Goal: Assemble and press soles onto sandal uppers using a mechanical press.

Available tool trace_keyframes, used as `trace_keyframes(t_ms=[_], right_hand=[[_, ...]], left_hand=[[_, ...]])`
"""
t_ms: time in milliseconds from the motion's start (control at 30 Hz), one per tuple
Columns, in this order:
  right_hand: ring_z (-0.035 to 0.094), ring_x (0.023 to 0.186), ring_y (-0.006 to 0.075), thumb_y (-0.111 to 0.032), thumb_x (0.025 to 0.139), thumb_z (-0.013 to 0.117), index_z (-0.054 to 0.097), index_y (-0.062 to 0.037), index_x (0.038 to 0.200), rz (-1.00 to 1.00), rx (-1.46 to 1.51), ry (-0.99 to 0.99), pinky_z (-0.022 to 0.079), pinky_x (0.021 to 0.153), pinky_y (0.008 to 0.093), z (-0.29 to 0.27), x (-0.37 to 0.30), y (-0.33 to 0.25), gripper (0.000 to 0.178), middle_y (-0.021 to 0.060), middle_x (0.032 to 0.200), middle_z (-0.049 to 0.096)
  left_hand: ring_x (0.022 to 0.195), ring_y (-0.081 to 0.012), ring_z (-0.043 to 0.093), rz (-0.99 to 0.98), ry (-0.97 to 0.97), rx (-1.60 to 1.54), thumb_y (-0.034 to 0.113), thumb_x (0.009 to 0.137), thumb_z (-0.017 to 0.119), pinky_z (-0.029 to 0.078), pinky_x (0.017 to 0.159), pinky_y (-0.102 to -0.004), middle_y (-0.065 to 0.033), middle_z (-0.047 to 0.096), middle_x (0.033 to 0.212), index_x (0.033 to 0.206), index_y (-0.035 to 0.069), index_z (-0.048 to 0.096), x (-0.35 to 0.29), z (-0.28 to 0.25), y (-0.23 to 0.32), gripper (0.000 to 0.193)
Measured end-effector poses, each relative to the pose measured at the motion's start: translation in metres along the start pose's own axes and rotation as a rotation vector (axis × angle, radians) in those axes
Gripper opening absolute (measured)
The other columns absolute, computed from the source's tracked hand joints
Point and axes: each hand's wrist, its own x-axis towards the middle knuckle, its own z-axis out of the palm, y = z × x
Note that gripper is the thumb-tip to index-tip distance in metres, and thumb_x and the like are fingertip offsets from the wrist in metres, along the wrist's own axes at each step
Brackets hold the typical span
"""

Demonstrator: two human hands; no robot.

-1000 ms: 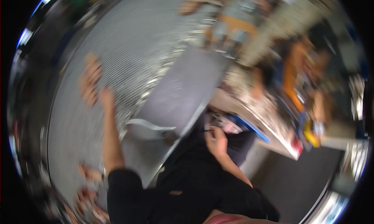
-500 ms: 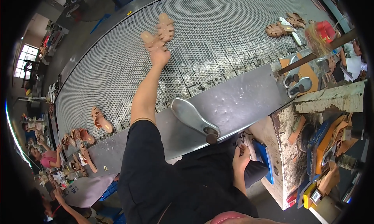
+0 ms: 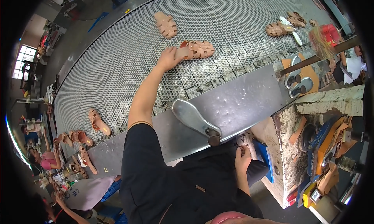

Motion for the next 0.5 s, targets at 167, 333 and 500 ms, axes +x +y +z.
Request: trace_keyframes(t_ms=[167, 333, 500], right_hand=[[0.078, 0.089, 0.0257, -0.013, 0.1, 0.073, 0.071, 0.005, 0.122, -0.008, 0.006, 0.003, 0.061, 0.083, 0.0367, 0.016, 0.012, -0.007, 0.028, 0.0174, 0.102, 0.079], [0.078, 0.089, 0.025, -0.013, 0.1, 0.073, 0.071, 0.0048, 0.121, 0.013, 0.032, -0.022, 0.062, 0.082, 0.036, 0.018, 0.013, -0.007, 0.027, 0.0171, 0.102, 0.078], [0.077, 0.089, 0.025, -0.012, 0.1, 0.072, 0.071, 0.005, 0.121, 0.005, 0.023, -0.023, 0.062, 0.083, 0.0369, 0.017, 0.014, 0.005, 0.027, 0.0171, 0.102, 0.078]], left_hand=[[0.119, -0.038, 0.066, -0.202, -0.194, -0.095, 0.043, 0.093, 0.08, 0.055, 0.1, -0.051, -0.0187, 0.068, 0.124, 0.137, 0.002, 0.068, 0.01, -0.049, 0.06, 0.061], [0.105, -0.0434, 0.07, -0.295, 0.128, -0.1, 0.027, 0.098, 0.072, 0.056, 0.094, -0.0538, -0.022, 0.07, 0.114, 0.125, 0.0, 0.066, 0.002, -0.075, 0.021, 0.038], [0.11, -0.0452, 0.073, -0.845, 0.238, -0.105, 0.021, 0.099, 0.064, 0.057, 0.096, -0.0548, -0.0264, 0.075, 0.119, 0.123, 0.002, 0.066, 0.03, -0.074, -0.044, 0.031]])
